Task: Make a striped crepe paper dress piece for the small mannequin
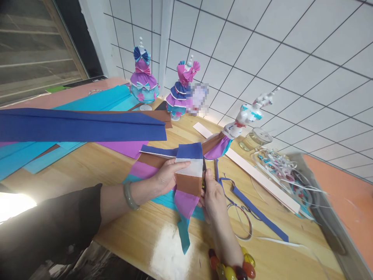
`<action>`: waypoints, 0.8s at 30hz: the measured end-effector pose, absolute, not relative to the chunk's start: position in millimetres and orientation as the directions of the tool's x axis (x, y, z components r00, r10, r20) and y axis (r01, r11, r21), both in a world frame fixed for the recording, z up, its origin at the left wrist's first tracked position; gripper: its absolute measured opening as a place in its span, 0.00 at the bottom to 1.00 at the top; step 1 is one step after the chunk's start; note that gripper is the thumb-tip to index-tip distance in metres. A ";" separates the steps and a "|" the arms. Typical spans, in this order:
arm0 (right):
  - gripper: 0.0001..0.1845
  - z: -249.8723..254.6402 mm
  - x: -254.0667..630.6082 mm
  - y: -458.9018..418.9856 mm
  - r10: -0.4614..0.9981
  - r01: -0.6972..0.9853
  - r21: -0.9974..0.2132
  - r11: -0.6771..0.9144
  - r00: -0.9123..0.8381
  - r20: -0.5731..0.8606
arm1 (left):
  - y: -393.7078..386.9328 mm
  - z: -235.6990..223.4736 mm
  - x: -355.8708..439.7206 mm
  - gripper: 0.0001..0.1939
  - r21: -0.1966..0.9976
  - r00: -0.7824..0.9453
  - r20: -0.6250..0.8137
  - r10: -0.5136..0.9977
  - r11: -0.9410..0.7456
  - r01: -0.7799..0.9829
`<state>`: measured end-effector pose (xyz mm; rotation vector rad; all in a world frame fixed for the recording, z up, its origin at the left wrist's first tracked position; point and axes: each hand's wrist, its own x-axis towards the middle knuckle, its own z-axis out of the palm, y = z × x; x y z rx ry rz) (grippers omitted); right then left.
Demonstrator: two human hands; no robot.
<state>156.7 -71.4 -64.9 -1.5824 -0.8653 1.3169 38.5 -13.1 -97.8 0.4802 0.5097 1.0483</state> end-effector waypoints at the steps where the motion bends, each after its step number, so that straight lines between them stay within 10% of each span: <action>1: 0.27 -65.0 156.8 -71.4 0.907 -0.008 -0.927 -0.375 0.206 -0.369 | -13.0 -97.7 38.6 0.15 0.598 0.403 -0.166 0.900 0.417 -0.684; 24: 0.25 -66.8 154.8 -69.8 0.937 -0.082 -0.948 -0.308 0.146 -0.318 | -17.1 -84.6 31.1 0.13 0.624 0.424 -0.259 0.868 0.486 -0.612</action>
